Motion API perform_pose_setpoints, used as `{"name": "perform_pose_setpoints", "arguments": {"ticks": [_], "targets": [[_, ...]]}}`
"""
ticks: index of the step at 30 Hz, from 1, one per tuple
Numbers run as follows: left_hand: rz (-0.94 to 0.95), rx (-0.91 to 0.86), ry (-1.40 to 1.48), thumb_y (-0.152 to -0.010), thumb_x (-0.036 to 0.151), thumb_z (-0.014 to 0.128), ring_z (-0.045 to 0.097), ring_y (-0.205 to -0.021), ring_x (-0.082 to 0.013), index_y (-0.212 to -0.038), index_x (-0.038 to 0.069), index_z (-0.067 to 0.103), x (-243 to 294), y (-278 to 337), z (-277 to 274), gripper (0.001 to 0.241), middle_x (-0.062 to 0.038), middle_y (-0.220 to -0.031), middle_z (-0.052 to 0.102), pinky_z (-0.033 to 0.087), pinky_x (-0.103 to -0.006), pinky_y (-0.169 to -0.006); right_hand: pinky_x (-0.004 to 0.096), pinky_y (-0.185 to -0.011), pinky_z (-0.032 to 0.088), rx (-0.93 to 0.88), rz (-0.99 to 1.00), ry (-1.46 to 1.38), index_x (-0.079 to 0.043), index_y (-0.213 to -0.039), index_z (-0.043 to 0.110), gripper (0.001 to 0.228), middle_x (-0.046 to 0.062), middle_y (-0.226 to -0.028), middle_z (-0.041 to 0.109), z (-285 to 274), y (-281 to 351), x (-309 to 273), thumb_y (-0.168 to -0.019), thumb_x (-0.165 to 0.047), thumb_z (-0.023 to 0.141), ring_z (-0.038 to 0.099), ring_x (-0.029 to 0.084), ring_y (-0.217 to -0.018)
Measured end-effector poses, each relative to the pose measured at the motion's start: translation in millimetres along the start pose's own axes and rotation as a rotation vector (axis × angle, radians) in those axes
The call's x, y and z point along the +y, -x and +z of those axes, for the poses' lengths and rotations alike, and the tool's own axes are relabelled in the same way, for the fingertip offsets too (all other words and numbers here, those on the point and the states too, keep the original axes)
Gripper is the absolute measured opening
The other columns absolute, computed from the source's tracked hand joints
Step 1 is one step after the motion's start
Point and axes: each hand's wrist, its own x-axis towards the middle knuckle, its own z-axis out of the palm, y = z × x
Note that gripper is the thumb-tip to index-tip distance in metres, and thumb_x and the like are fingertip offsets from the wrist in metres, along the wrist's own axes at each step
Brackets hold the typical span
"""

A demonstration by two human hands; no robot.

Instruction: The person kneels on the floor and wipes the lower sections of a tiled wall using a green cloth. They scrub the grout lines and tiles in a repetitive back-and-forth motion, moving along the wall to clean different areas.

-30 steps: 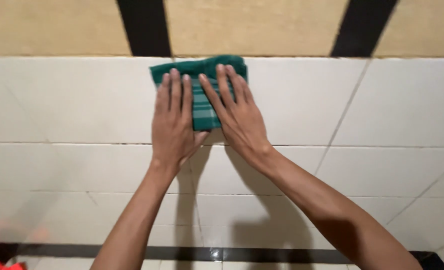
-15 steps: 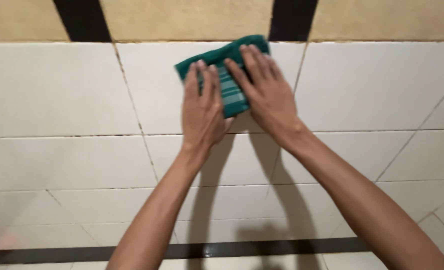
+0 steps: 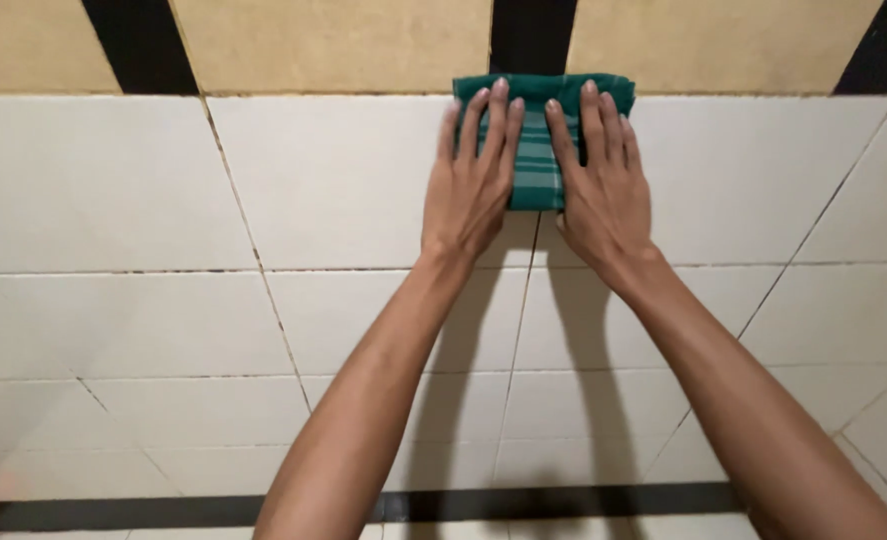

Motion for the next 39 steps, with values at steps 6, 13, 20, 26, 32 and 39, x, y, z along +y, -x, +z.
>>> {"name": "perform_pose_setpoints", "arguments": {"ticks": [6,13,20,26,32,39], "targets": [[-0.015,-0.064,0.004,-0.088,0.01,0.068,0.031,-0.154,-0.0307,-0.161,0.003,0.031,-16,-22,-14,0.081,-0.017,-0.169,0.02,0.025,-0.0422,-0.128,0.05,-0.128,0.024,0.029,0.039,-0.037,-0.009,-0.169,0.027,0.109,0.024,-0.171,0.02,-13,-23,-14,-0.072,0.003,0.074,0.022,0.041,-0.158],[-0.016,-0.031,0.109,-0.088,0.009,0.069,0.032,-0.153,-0.0317,-0.159,0.003,0.033,-18,-18,-15,0.079,-0.017,-0.169,0.02,0.028,-0.0429,-0.125,0.053,-0.124,0.024,0.04,0.06,-0.125,-0.008,-0.162,0.03,0.107,0.025,-0.166,0.021,-25,-25,-19,-0.066,-0.001,0.076,0.023,0.042,-0.153],[-0.024,-0.042,0.065,-0.083,0.005,0.071,0.033,-0.151,-0.0311,-0.159,0.004,0.032,-16,-14,-14,0.085,-0.016,-0.168,0.021,0.03,-0.0417,-0.124,0.05,-0.126,0.025,0.051,0.079,-0.037,-0.009,-0.164,0.029,0.106,0.024,-0.167,0.023,-17,-22,-25,-0.069,0.0,0.076,0.023,0.04,-0.155],[-0.007,-0.029,0.008,-0.088,0.011,0.068,0.036,-0.151,-0.0287,-0.16,0.006,0.033,-26,20,-1,0.08,-0.014,-0.169,0.023,0.031,-0.0407,-0.123,0.051,-0.125,0.023,-0.05,0.103,-0.013,-0.007,-0.163,0.026,0.11,0.025,-0.166,0.021,-12,-9,-54,-0.066,-0.003,0.077,0.021,0.042,-0.154],[-0.027,-0.068,-0.003,-0.091,0.012,0.066,0.039,-0.149,-0.028,-0.16,0.007,0.034,-70,66,-1,0.075,-0.013,-0.169,0.025,0.033,-0.0424,-0.122,0.053,-0.125,0.022,-0.055,0.006,-0.099,-0.006,-0.163,0.025,0.112,0.027,-0.165,0.021,0,-9,-102,-0.065,-0.01,0.08,0.022,0.044,-0.152],[-0.101,-0.134,-0.147,-0.093,0.01,0.064,0.041,-0.147,-0.025,-0.161,0.01,0.034,-153,126,-6,0.074,-0.012,-0.169,0.025,0.034,-0.0424,-0.121,0.052,-0.127,0.024,0.051,-0.139,-0.163,-0.006,-0.164,0.031,0.099,0.026,-0.166,0.024,12,-38,-186,-0.075,-0.002,0.072,0.024,0.043,-0.153]]}}
